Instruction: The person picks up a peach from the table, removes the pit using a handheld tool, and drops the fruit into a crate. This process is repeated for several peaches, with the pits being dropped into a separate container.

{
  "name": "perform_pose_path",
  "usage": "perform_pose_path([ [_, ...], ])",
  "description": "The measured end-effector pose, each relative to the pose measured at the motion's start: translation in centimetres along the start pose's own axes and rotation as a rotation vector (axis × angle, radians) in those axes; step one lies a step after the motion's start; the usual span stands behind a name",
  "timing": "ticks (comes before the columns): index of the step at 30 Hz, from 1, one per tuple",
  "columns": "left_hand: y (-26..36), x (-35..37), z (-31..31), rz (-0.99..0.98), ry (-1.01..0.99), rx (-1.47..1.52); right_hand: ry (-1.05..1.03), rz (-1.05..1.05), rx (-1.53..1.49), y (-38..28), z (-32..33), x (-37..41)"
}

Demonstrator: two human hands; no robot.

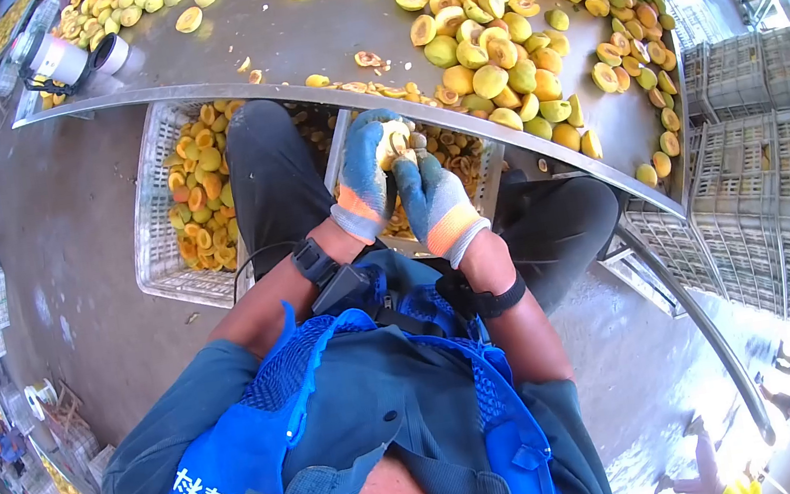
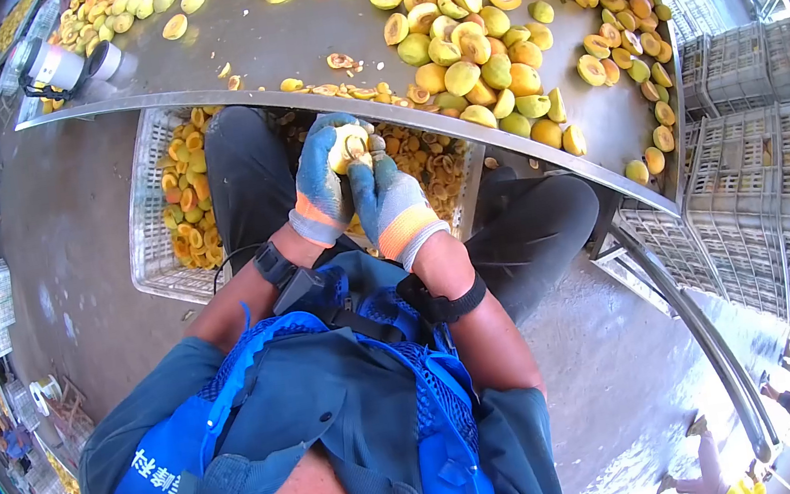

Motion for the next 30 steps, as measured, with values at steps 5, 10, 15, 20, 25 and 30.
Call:
perform_pose_path([
  [5,0.6,-0.1,0.3,0.128,-0.010,0.172,0.014,0.061,-0.050,0.2,-0.1,0.2],
  [10,0.4,-1.2,2.7,0.276,0.023,-0.092,0.113,0.097,0.254,-0.2,1.0,0.1],
  [15,0.7,-1.0,3.7,0.344,0.082,0.215,0.124,0.080,-0.088,1.5,0.4,0.2],
  [20,1.0,-0.7,3.9,0.292,0.017,0.290,0.010,-0.034,-0.219,1.2,-0.1,0.9],
  [25,0.7,-0.2,3.4,0.290,-0.100,0.461,0.016,-0.052,-0.162,1.8,-1.0,0.4],
  [30,0.7,-0.1,2.1,0.332,0.115,0.485,0.044,-0.012,-0.094,1.8,-1.6,0.5],
])
Point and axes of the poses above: each hand's wrist, its own x-axis away from the middle knuckle, its own z-axis out of the back of the hand, y = z × x, the point moved 2 cm from there along -x, towards the middle knuckle, and after that the axes turned 14 degrees about -z, right-handed, at the moved point
